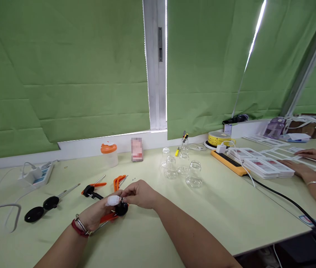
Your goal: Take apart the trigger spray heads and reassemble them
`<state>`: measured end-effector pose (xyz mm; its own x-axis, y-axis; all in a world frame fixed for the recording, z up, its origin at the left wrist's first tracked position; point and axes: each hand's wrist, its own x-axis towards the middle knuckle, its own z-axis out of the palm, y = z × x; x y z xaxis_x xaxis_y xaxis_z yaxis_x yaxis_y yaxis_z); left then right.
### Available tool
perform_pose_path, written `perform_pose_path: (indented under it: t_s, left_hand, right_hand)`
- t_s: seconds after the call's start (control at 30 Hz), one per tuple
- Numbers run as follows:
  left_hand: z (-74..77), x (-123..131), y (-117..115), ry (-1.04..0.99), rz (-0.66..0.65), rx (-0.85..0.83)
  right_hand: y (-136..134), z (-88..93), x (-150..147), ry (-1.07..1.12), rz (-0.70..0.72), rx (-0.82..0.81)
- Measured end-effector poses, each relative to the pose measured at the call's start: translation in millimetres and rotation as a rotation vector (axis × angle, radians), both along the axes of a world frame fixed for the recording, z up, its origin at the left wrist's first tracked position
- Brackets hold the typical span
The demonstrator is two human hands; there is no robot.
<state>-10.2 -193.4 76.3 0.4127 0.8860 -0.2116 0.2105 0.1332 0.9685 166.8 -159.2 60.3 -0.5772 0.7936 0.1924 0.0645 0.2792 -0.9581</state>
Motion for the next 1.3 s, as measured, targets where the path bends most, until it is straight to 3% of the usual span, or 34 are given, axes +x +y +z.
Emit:
perform_pose_path:
  t_s: [0.2,0.5,0.73,1.3]
  left_hand:
    - [-0.1,-1.4,0.6,-0.068,-0.037,-0.085]
    - [-10.3,-6.6,8.6,-0.091,-0.075,-0.119]
    - [-15.4,-9.5,11.8,-0.138,-0.093,-0.13]
    - [-10.6,-6.2,7.2,-0.057,-0.073,-0.072]
  right_hand:
    - [3.6,-3.0,0.4,0.043,0.031,-0.125]
    - [0.8,1.2,-1.3,0.037,-0.013,0.006]
    - [2.0,-6.5,-10.1,0.047,-0.036,0.102]
    - [6.9,-12.2,-8.9,0.079,0.04,0.048]
